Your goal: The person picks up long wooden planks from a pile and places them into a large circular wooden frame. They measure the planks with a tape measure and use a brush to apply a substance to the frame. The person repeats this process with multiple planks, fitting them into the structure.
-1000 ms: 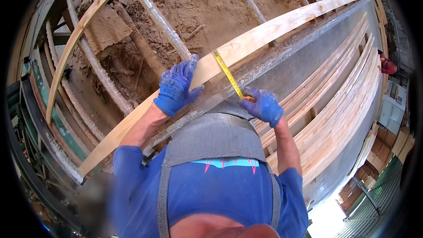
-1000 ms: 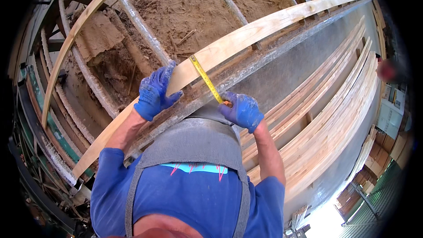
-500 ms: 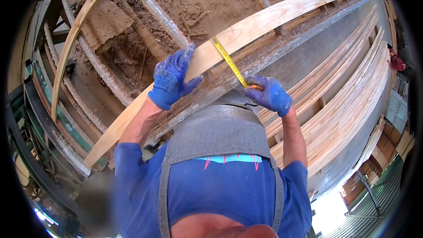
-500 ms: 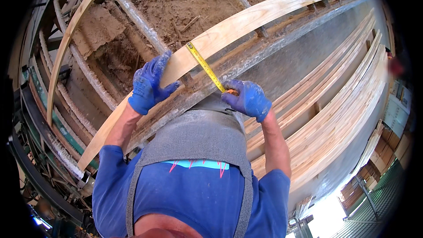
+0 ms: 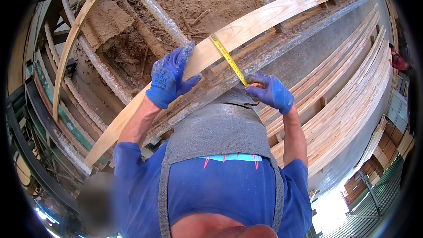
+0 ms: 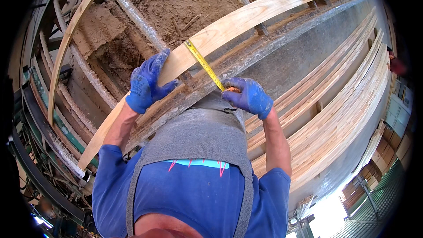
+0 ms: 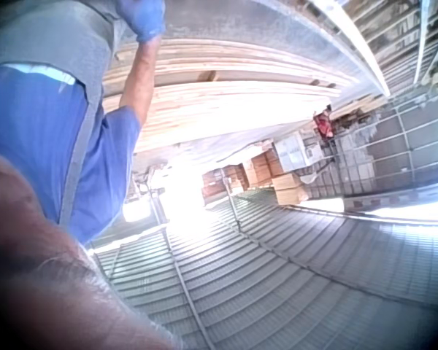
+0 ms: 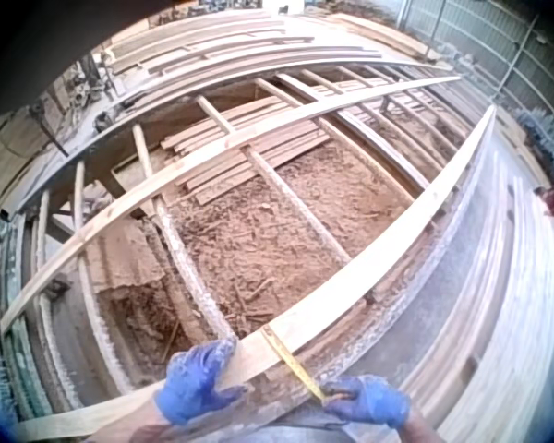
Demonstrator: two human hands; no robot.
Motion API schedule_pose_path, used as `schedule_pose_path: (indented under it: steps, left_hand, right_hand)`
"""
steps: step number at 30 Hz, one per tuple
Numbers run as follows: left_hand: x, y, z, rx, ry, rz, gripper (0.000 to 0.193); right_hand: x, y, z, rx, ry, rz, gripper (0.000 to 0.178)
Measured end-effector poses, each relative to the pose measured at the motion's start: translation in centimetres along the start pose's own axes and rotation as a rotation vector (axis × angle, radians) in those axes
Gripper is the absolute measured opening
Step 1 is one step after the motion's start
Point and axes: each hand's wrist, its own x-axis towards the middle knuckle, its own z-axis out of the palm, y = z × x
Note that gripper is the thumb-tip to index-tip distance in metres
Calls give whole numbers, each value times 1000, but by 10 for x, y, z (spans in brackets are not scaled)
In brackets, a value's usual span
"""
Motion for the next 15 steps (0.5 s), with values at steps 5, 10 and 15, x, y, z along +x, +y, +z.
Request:
schedule_pose_path:
  steps: [5,10,15]
  left_hand:
    - [0,1,-2,4,-3,5,83]
    - [0,3,-3,0,-4,4,84]
    - [0,1,-2,12,-6,10,83]
  right_hand:
    - [0,-1,-3,121,-73,53,24]
    - [-1,1,-2,128,-77,25,23]
    - [-1,1,-3,139,-90,37,23]
